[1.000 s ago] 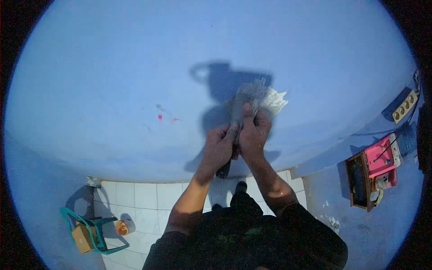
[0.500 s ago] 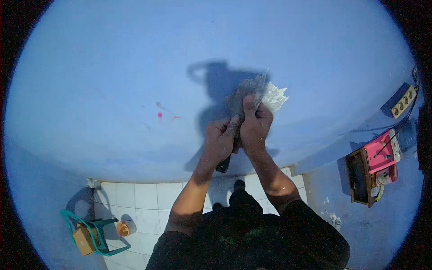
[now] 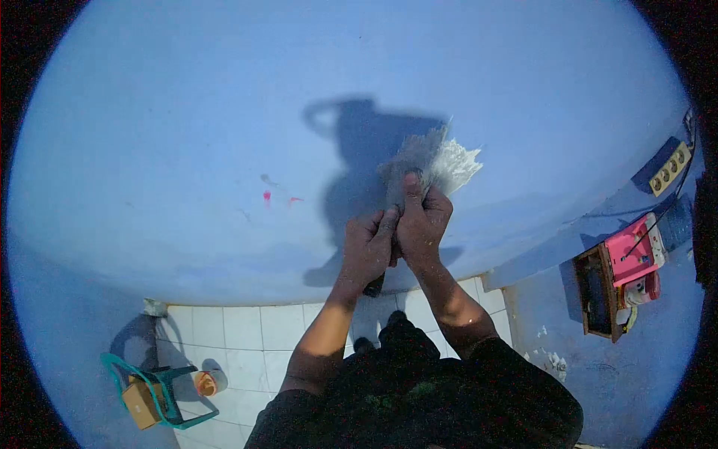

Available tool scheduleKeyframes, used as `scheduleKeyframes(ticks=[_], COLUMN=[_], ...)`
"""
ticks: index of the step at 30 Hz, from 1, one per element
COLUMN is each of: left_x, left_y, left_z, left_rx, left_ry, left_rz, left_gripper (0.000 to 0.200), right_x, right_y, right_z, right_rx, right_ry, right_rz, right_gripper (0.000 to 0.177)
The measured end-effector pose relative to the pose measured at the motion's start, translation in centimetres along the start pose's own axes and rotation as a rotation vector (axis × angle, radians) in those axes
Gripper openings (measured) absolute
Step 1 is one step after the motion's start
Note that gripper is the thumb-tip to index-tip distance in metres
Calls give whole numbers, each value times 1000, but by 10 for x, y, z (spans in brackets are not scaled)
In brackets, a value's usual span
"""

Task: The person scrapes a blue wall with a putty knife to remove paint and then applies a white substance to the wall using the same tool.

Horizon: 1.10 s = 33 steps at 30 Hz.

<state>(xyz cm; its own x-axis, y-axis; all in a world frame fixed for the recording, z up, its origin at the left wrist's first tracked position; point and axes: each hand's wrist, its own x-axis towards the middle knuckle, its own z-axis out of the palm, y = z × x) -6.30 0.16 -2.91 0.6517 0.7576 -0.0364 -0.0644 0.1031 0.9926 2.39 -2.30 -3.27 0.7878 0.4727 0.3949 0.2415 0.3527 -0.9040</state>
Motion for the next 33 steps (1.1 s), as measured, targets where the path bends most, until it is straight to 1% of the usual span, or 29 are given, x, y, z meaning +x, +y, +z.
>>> scheduleKeyframes(ticks=[2, 7, 9, 11, 14, 16, 17, 18, 19, 20, 22, 23, 24, 25, 26, 27, 29, 31, 33], left_x=[3, 10, 11, 7, 11, 14, 14, 12, 8, 6, 11, 12, 13, 12, 10, 8, 9, 14, 12], left_y=[-3, -3, -4, -3, 9, 8, 7, 1, -9, -8, -4, -1, 0, 0, -1, -4, -9, 4, 3], left_z=[-1, 1, -1, -3, 1, -1, -1, -1, -3, -4, -7, -7, -7, -6, -5, -3, -3, -2, -2], left_rx=[69, 108, 121, 214, 183, 178, 171, 167, 181, 201, 229, 247, 244, 256, 267, 263, 220, 258, 288], left_ry=[-21, 6, 3, 3, -4, -13, -20, -17, 2, 21, 7, -13, -9, 6, 19, 22, 40, 21, 2], left_rz=[95, 131, 158, 191, 160, 170, 186, 193, 149, 107, 142, 170, 166, 230, 291, 289, 195, 212, 215], left_gripper=[35, 36, 36, 38, 39, 39, 38, 38, 37, 36, 35, 33, 33, 33, 33, 33, 34, 34, 35], right_x=[2, 8, 5, 5, 7, 11, 7, 2, 1, 3, 2, 3, 6, 6, 2, -1, 1, 8, 5], right_y=[1, -4, -2, -3, -10, -21, -15, -3, 5, 6, 10, 9, 6, 4, 7, 11, 7, -9, -12], right_z=[1, 0, 2, 1, 1, 6, 3, -2, -3, 1, 6, 7, 9, 9, 7, 4, 4, 7, 5], right_rx=[-5, 5, 1, -3, -35, 44, 41, -114, -263, -253, -76, -76, 49, 170, 164, 114, 72, 155, 91], right_ry=[14, -24, 3, 32, 3, -9, -8, -19, -31, -35, 34, 31, 17, 0, -4, -13, -19, -12, -12], right_rz=[-29, -37, -30, -26, -23, 21, 24, -6, -38, -46, -67, -63, -29, 9, 18, 29, 35, 95, 81], right_gripper=[33, 31, 31, 31, 31, 31, 31, 30, 30, 30, 29, 29, 29, 28, 28, 29, 29, 29, 30])
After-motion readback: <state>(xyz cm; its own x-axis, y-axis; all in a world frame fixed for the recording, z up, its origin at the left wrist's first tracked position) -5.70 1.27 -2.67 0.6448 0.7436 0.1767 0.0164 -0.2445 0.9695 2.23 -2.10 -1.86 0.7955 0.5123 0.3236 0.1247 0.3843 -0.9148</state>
